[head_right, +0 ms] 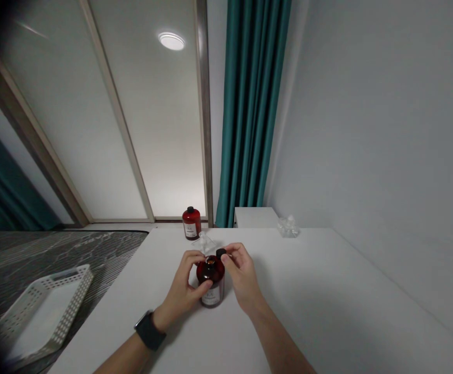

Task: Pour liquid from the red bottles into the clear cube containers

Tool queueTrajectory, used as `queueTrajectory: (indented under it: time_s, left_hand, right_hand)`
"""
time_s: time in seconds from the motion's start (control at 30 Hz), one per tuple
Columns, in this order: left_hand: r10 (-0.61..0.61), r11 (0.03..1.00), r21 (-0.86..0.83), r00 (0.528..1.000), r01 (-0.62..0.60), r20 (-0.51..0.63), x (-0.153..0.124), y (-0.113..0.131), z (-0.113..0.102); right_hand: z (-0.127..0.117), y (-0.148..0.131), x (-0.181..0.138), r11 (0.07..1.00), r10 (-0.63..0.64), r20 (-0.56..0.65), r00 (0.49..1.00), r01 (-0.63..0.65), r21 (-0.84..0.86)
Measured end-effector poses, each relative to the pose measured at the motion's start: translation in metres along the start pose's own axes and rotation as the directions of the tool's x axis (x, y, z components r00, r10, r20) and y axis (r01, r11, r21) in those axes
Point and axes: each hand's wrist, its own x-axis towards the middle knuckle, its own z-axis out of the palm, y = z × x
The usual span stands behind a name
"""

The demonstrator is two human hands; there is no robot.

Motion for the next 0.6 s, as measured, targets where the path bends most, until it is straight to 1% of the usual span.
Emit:
queueTrajectory:
  time_s: [0.13, 0.23, 0.37, 0.47, 0.6]
  left_hand:
    - [0.006, 1.0, -0.009, 1.0, -0.006, -0.013, 0.001, 0.002, 0.001]
    - [0.008, 1.0, -0.003, 1.0, -0.008, -0.017, 0.001, 0.002, 0.001]
    - [0.06, 0.998, 0.02, 0.998, -0.059, -0.019, -0.001, 0.0, 0.0]
    - [0.11, 0.993, 0.053, 0.994, -0.108, -0.02, -0.002, -0.002, 0.0]
    - [0.137, 0.986, 0.087, 0.99, -0.139, 0.021, -0.003, -0.003, -0.001]
  right_hand:
    - [0.011, -0.003, -0.003, 1.0, 0.011, 0.028, 1.0, -0.011, -0.017]
    - [0.014, -0.005, -0.005, 0.999, 0.019, 0.038, 0.999, -0.017, -0.039]
    - [0.011, -0.005, -0.004, 0.999, 0.002, -0.011, 1.0, -0.002, -0.05]
    - [0.007, -0.001, -0.003, 0.999, 0.001, -0.017, 1.0, -0.002, -0.054]
    - [0.004, 0.005, 0.0, 1.0, 0.022, -0.022, 1.0, -0.021, 0.017]
